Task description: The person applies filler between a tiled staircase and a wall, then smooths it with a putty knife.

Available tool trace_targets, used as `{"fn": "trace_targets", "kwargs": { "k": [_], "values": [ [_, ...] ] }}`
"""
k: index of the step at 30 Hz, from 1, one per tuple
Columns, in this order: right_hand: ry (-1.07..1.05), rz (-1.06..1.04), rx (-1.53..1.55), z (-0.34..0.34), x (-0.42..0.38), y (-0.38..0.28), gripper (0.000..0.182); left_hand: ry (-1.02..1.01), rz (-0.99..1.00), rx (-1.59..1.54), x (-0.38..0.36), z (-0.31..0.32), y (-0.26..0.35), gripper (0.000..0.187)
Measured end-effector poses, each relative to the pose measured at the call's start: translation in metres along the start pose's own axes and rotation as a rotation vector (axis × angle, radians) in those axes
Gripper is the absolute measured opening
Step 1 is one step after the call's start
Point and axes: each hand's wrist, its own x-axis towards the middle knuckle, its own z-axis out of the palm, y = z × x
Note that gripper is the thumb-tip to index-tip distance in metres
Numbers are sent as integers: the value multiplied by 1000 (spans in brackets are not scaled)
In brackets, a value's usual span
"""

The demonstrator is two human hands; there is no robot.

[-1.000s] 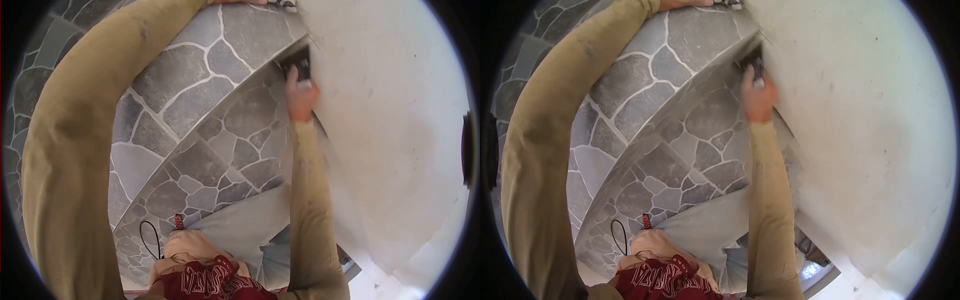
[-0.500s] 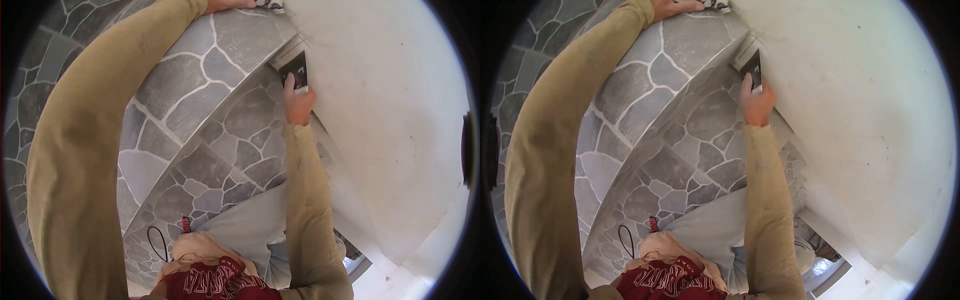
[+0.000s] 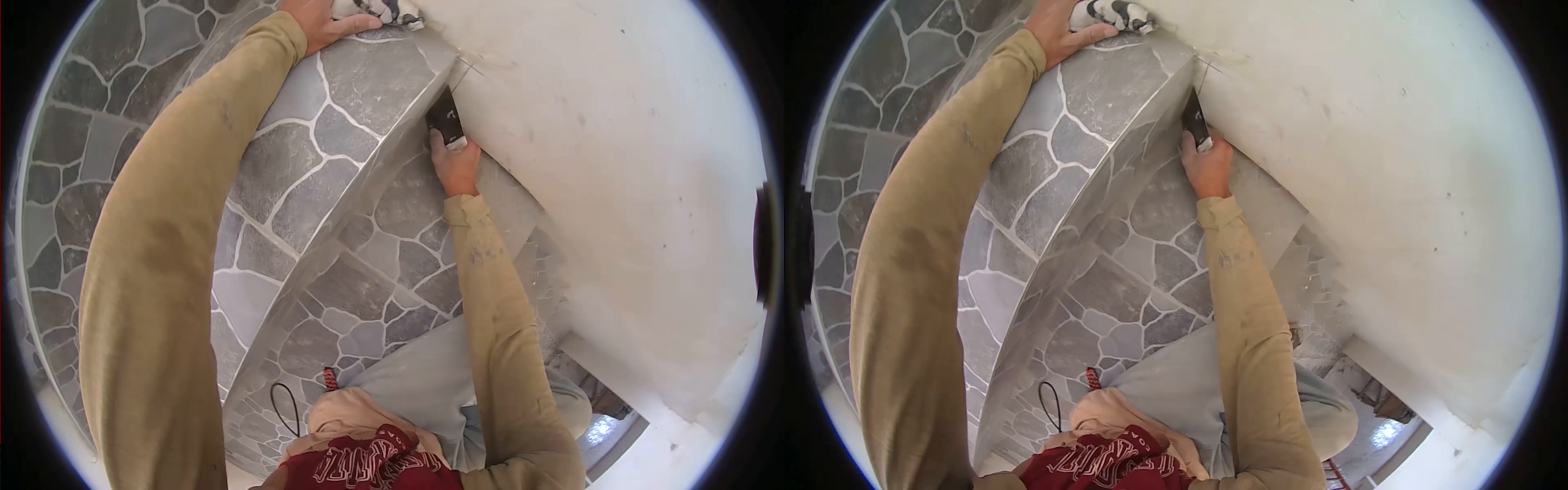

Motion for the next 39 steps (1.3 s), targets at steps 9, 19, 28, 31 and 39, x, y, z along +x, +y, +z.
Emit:
{"fn": "trace_targets", "kwargs": {
  "k": [9,19,28,31,39],
  "values": [
    [52,-62,-57,11,-9,14,18,9,59,43,4,6,-5,62],
    [97,-122,-81,13,-6,13,13,-1,104,39,5,5,-6,69],
    [98,-176,-96,4,-3,12,16,-23,47,40,4,1,1,53],
    [148,-265,-154,3,1,10,16,-25,83,19,6,1,-1,53],
    [114,-214,-158,3,3,8,23,-44,58,-12,5,-1,-1,51]
  ]
}}
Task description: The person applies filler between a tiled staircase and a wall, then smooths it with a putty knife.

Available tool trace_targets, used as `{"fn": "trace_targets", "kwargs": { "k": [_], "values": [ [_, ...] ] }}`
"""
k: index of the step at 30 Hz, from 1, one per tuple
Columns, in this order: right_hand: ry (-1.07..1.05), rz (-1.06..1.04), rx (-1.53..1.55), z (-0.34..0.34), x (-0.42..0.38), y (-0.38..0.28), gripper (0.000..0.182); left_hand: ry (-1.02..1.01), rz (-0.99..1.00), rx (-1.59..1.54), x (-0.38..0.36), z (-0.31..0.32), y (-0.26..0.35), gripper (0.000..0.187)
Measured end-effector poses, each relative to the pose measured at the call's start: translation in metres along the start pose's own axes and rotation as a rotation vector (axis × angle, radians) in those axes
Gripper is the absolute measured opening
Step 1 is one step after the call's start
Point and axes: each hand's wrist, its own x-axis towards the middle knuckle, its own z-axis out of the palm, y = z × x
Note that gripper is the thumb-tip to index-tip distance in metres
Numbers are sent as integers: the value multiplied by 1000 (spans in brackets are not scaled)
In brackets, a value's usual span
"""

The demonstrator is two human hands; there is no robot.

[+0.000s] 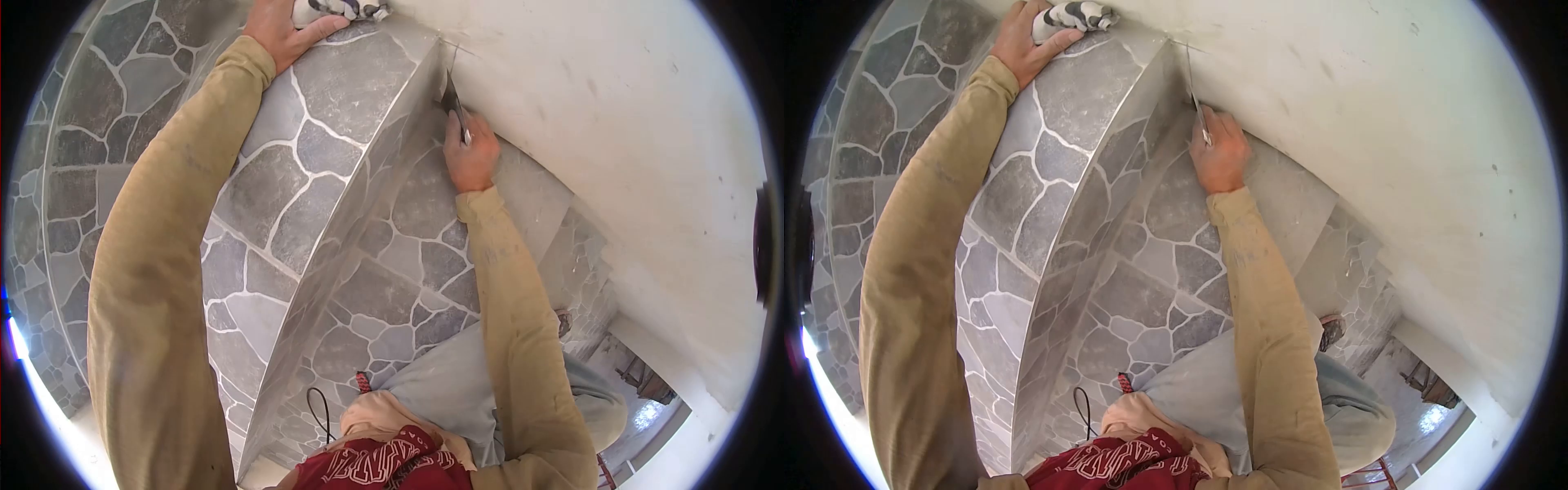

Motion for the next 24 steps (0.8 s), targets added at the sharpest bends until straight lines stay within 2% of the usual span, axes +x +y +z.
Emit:
{"fn": "trace_targets", "kwargs": {
  "k": [3,5,8,11,13,17,22,24],
  "values": [
    [-18,-53,-6,1,-5,-1,26,11,-70,13,-3,-1,9,52],
    [-28,-57,22,0,-8,2,28,13,-48,22,-5,1,5,53],
    [21,-2,25,2,-3,2,25,32,-42,30,2,0,2,55],
    [-15,-88,-54,5,-5,-1,19,40,-57,44,1,8,-5,56],
    [8,80,60,1,-10,-5,14,-25,-32,38,6,10,-9,69],
    [39,4,-42,6,-10,-8,13,40,-36,13,-3,4,1,57],
    [-105,175,117,1,-1,-11,15,66,-27,16,-1,3,1,57],
    [-93,160,126,-4,3,-13,15,67,-43,9,-1,2,3,57]
  ]
}}
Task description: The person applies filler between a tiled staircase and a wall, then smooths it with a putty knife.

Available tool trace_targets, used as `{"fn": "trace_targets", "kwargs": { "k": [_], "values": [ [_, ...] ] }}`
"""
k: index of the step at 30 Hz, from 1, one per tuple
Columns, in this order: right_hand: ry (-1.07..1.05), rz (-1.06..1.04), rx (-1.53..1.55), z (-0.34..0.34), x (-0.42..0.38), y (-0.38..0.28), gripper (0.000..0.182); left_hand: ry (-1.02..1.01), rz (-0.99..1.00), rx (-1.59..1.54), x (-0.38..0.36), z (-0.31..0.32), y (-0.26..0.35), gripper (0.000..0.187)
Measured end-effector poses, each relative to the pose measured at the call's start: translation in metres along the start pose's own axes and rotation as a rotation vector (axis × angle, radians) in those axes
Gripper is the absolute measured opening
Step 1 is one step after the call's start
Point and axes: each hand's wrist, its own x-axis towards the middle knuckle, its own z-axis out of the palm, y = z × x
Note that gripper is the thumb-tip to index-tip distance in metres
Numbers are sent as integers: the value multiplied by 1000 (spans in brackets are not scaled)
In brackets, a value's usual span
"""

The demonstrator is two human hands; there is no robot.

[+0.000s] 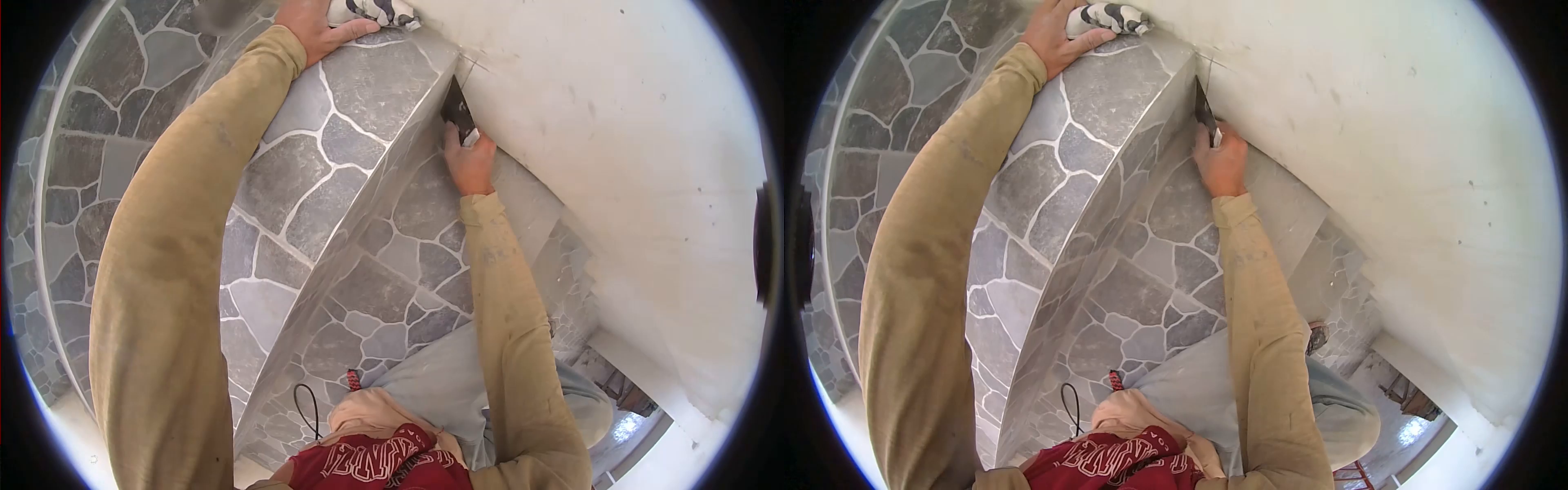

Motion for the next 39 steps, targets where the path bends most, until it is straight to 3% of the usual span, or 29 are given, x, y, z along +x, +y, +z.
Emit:
{"fn": "trace_targets", "kwargs": {
  "k": [5,8,22,28,32,39],
  "values": [
    [84,-83,-47,-14,2,-6,14,3,15,44,1,-1,-3,57],
    [75,66,32,-5,-6,4,14,17,11,21,-3,2,-3,58],
    [185,-146,3,8,-12,-1,16,-51,-47,-42,-2,-2,0,57],
    [116,69,186,17,-11,-12,15,-7,8,35,-1,2,-5,60],
    [64,39,214,13,-13,-7,12,-17,-10,13,-1,2,-5,61],
    [45,50,-88,4,-14,-7,17,-22,-13,-28,-2,1,-4,61]
  ]
}}
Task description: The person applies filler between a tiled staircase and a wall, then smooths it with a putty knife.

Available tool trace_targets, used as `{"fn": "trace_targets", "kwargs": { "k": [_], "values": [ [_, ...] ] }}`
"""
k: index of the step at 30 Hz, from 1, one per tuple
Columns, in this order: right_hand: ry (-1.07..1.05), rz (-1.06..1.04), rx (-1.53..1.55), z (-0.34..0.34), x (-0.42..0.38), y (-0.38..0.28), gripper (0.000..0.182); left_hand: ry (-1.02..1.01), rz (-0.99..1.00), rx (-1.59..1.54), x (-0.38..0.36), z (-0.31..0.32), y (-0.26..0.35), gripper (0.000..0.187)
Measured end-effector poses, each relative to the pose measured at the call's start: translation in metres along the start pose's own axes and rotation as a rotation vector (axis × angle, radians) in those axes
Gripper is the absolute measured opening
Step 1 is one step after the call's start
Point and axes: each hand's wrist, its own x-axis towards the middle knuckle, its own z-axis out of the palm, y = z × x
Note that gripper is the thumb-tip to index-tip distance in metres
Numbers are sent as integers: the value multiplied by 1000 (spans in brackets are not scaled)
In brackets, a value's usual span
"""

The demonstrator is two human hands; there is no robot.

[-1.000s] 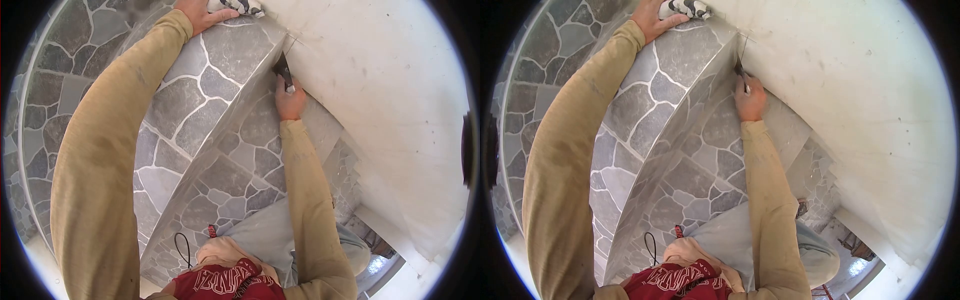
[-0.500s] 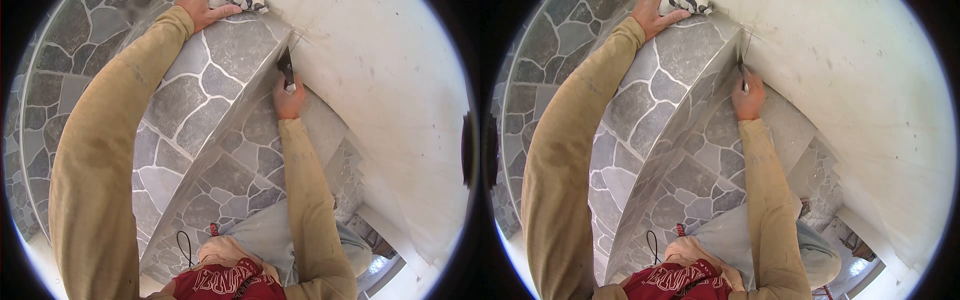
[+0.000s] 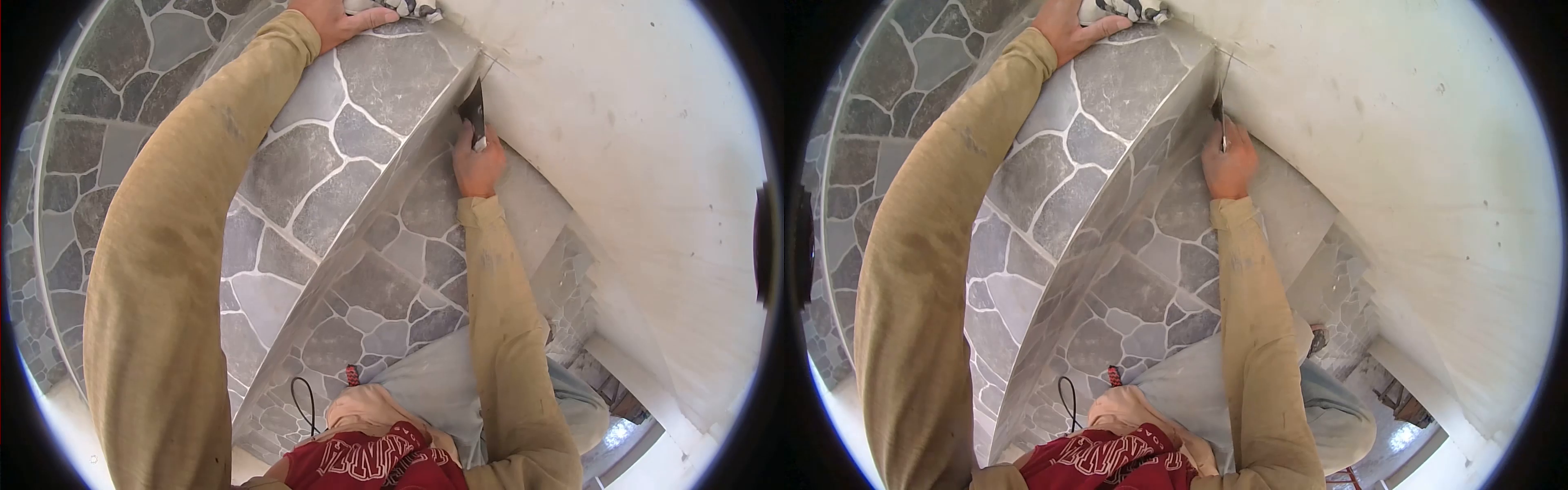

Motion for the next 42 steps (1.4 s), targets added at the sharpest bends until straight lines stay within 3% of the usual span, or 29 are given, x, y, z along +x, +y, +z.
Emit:
{"fn": "trace_targets", "kwargs": {
  "k": [2,5,7,10,13,16,20,22,25,28,31,34,38,42],
  "values": [
    [-36,2,-78,-2,1,-1,18,1,9,-7,0,0,0,60],
    [-3,88,99,-1,2,3,18,31,28,53,1,-1,-2,60],
    [5,-36,-105,0,2,5,19,0,-18,-18,1,1,0,59],
    [62,-64,4,1,3,1,20,13,-7,9,1,0,1,58],
    [57,-168,-72,6,5,6,21,29,56,24,2,-1,-1,58],
    [31,-166,-89,9,5,10,22,-19,-20,-8,1,-3,3,58],
    [70,-85,63,8,5,8,21,23,25,70,1,-3,0,59],
    [34,-151,-105,10,4,7,21,-9,-50,-8,1,0,3,60],
    [60,-117,54,7,5,6,21,-20,-22,-7,0,-3,4,60],
    [36,-203,-64,6,10,7,22,39,43,48,1,0,-1,60],
    [-34,-148,-112,3,9,8,22,2,-10,0,0,-1,2,59],
    [93,-228,-39,2,11,9,20,34,29,65,2,0,1,59],
    [10,-241,-137,1,12,7,18,20,2,-5,0,0,1,60],
    [48,-167,-28,-1,10,16,17,29,23,28,6,-2,1,61]
  ]
}}
